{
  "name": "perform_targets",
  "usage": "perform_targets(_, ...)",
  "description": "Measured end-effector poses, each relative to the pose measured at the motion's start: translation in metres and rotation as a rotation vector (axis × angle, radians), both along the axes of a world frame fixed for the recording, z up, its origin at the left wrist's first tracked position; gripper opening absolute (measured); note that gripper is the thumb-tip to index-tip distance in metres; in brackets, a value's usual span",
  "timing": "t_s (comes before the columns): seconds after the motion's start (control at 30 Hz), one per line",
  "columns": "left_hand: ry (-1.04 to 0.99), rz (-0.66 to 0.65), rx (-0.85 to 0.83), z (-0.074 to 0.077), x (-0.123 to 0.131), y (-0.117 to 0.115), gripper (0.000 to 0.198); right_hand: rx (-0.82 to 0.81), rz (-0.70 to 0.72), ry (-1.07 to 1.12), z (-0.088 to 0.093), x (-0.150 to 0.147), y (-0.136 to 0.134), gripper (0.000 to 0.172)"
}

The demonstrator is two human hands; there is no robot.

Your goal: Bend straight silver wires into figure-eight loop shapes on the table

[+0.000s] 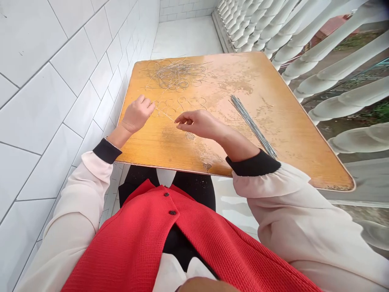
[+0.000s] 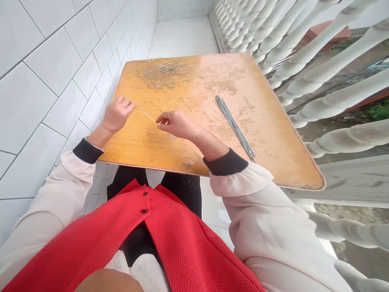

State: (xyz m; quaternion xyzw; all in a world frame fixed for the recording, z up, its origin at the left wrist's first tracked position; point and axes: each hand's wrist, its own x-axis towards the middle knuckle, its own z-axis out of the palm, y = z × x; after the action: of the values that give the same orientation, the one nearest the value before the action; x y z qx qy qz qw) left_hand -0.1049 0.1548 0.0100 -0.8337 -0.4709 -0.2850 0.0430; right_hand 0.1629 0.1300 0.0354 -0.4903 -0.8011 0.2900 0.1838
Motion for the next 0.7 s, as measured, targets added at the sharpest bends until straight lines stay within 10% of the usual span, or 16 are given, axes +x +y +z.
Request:
perform_targets(0.47, 0.053, 0.242, -0.068, 0.021, -0.005, 0.005, 0.034, -0.043, -0.126, 0.153, -0.020, -0.016, 0.022, 0.012)
perform_targets(0.7, -0.291, 0.180, -0.081, 0.009, 0.002, 0.013, 0.022, 0.041, -0.087, 0.125, -0.019, -0.021, 0.014, 0.023)
